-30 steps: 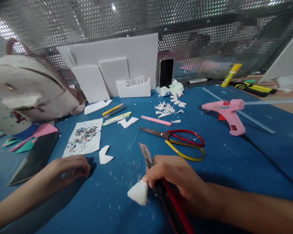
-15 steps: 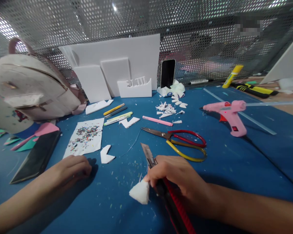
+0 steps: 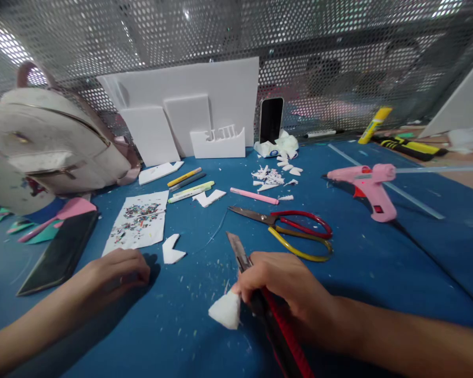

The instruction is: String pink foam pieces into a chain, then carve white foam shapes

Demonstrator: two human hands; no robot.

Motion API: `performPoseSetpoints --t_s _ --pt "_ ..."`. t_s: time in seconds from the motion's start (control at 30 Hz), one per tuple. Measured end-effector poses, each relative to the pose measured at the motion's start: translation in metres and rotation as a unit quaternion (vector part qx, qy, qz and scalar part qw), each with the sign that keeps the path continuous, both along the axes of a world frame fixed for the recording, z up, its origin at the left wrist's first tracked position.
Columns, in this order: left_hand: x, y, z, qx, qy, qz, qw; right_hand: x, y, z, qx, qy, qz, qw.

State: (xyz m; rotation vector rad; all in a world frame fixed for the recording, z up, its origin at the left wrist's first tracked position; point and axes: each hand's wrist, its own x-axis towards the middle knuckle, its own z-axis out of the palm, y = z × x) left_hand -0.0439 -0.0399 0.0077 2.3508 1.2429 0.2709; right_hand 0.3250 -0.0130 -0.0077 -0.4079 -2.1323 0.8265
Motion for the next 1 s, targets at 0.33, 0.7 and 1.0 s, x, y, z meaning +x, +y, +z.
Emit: performPoseSetpoints --t_s 0.33,0.7,1.0 --pt "0.003 -0.004 0.0 0.046 0.012 -0.014 0.999 0.002 0.0 -0.002 -0.007 -0.019 0.005 1.0" --pt "-0.044 0.004 0.018 0.069 0.028 0.027 0.997 0.005 -0.001 -0.003 -0.016 -0.028 0.008 0.999" --pt "-0.047 -0.006 0.007 0.021 0.035 0.024 0.999 0.003 0.001 -0.004 -0.018 -0.014 0.007 1.0"
